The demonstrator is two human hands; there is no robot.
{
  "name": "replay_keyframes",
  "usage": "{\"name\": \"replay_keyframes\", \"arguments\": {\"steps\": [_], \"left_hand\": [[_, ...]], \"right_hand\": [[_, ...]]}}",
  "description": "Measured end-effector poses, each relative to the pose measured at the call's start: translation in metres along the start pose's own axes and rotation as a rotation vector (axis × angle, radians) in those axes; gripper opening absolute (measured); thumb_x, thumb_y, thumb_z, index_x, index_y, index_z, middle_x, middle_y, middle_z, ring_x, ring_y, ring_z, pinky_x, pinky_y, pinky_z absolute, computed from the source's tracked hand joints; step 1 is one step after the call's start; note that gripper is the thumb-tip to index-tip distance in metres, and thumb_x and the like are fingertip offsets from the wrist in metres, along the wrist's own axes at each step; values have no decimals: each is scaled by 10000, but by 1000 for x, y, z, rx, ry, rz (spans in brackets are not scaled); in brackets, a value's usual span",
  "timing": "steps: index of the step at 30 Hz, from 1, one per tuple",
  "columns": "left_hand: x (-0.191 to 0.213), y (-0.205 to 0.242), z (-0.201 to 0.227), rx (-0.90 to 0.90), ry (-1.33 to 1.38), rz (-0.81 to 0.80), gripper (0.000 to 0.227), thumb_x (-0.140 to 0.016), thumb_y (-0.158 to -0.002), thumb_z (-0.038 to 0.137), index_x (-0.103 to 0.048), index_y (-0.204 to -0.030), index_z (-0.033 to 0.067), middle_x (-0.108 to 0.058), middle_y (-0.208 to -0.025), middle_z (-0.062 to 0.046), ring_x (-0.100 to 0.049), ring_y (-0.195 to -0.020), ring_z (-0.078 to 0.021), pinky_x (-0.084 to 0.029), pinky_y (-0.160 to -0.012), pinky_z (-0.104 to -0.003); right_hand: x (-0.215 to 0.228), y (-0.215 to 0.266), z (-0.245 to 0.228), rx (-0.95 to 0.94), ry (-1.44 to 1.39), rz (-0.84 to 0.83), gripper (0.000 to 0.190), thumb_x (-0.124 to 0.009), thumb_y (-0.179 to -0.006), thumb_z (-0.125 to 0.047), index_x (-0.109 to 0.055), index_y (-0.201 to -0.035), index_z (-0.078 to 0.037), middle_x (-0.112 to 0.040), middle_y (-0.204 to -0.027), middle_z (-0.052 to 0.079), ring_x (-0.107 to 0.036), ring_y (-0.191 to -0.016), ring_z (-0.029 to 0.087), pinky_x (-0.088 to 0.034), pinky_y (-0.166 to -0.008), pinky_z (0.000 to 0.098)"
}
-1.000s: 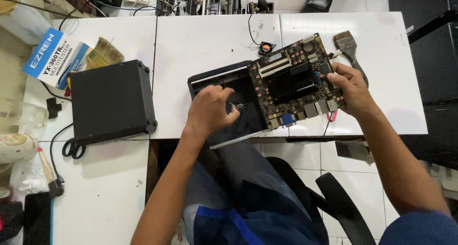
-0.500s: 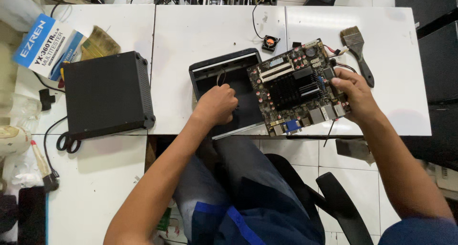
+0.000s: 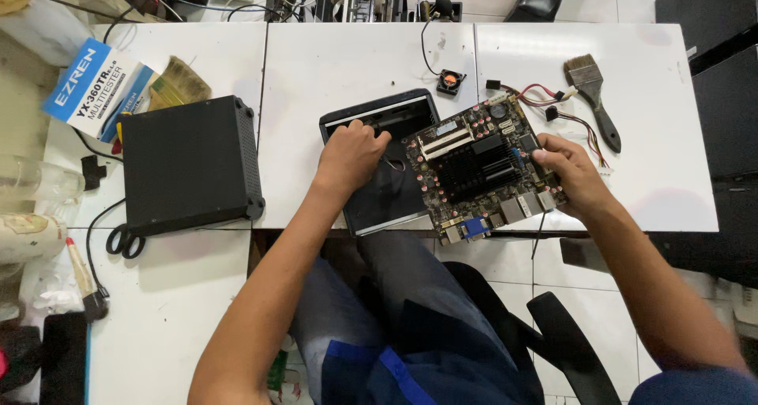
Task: The person uses a screwdriver to remove screws from a computer case and lifts out the motherboard. They then use the screwdriver to manipulate internal components and wires within the case.
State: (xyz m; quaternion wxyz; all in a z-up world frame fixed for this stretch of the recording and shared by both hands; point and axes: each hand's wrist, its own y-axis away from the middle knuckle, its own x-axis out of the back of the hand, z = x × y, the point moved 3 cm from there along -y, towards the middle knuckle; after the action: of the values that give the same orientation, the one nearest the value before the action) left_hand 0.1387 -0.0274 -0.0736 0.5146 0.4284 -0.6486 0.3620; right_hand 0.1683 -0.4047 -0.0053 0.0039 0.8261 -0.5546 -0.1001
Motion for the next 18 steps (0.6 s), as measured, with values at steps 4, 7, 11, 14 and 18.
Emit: {"name": "replay_keyframes", "arguments": {"steps": [4,7,11,14,18], "left_hand": [[14,-2,9,-8,-31,-36,641,-679,-937,139,-571,-1530,357,-765,-922,-87,-740,-870,-275,-609,-714,-381],[-9,-6,19,-117,26,-19,446,-729,-903,124,-703,-1319,281,-796,-934,-103,-757,-865,-290,-634,-708,-394],[9,0,15,-121,48,21,255,-592,-1025,241,-715,-1244,195,-777,-904,-126,-732,-864,-296,-609,-707,-409],[30,-4,1,-96,44,88,226,-560,-1048,342,-671,-1156,178,-760,-913,-108,-724,-904,-287,-607,-743,-412],[60,-3,-38,66,408,-17,223,-521,-1078,276,-591,-1196,99,-717,-974,-183,-693,-997,-385,-601,-813,-504]], "right_hand": [[-6,3,-5,3,-8,-5,168,-650,-994,-185,-631,-1019,-20,-528,-600,34,-486,-438,63,-391,-389,196],[-14,6,-11,1,-5,-19,157,-639,-999,-172,-629,-1006,-15,-543,-614,36,-501,-462,53,-399,-389,204],[-17,7,-12,-33,-27,-14,157,-641,-1002,-174,-626,-1013,-18,-506,-600,28,-453,-428,51,-369,-355,187],[-18,9,-6,-45,-31,-9,155,-640,-1002,-166,-624,-1005,-11,-498,-591,30,-441,-416,50,-365,-342,185],[-24,4,-1,-75,-90,12,152,-631,-1009,-175,-618,-1013,-24,-468,-581,15,-422,-393,52,-359,-329,167]]}}
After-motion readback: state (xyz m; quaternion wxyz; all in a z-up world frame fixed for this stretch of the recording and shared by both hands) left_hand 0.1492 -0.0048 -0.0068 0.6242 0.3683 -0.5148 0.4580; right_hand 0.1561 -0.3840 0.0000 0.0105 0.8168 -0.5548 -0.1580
